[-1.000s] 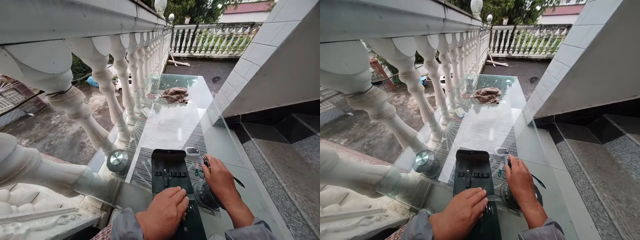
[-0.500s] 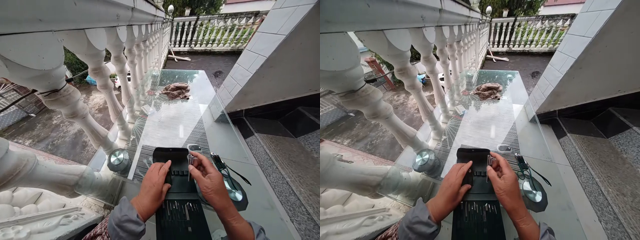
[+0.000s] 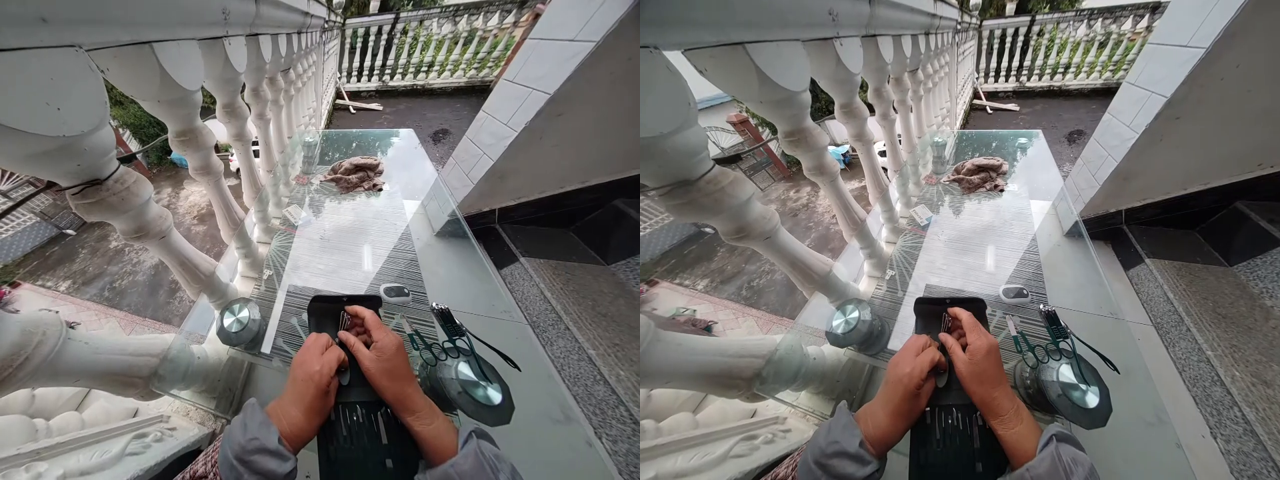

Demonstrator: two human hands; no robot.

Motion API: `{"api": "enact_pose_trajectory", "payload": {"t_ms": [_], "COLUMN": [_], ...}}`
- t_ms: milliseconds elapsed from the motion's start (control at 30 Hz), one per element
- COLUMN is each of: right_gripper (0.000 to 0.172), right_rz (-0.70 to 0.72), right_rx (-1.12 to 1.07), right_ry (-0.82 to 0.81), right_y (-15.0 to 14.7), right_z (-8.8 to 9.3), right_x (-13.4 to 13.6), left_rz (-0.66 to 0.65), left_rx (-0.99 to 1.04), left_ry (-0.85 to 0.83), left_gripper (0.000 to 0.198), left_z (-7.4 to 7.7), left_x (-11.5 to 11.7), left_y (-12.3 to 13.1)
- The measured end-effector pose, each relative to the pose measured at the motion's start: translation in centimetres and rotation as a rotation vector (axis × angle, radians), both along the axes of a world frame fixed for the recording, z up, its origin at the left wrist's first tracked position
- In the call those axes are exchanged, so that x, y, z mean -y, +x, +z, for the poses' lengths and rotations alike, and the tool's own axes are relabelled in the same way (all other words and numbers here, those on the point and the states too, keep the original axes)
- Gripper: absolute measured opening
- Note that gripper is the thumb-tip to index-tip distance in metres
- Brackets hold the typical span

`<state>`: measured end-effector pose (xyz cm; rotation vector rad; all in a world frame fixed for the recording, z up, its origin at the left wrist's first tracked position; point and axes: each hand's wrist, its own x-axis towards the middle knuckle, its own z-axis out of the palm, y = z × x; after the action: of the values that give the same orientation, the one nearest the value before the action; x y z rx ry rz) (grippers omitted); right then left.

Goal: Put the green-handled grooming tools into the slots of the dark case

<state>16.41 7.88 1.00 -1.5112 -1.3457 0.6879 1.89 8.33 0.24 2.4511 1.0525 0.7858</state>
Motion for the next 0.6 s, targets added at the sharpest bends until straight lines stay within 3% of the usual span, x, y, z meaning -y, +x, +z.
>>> {"api": "enact_pose_trajectory", "payload": {"t_ms": [367, 600], "right_gripper": [0.027, 0.022], "right_rz": [0.054, 0.074], "right_rx": [0.304, 0.554], "right_ry": [0.106, 0.19], "right_y": [0.1, 0.2], "right_z": [-0.8, -0.4], "right_x": [-0.2, -0.2], "left_rz": [0.084, 0.136], "left_rx": [0.083, 0.094], "left_ry": [-0.221, -0.269], "left_gripper": [0.019, 0.015], "left_z": [1.3, 1.5], "left_x": [-0.6, -0.6], "left_y": [-0.3, 0.0]}}
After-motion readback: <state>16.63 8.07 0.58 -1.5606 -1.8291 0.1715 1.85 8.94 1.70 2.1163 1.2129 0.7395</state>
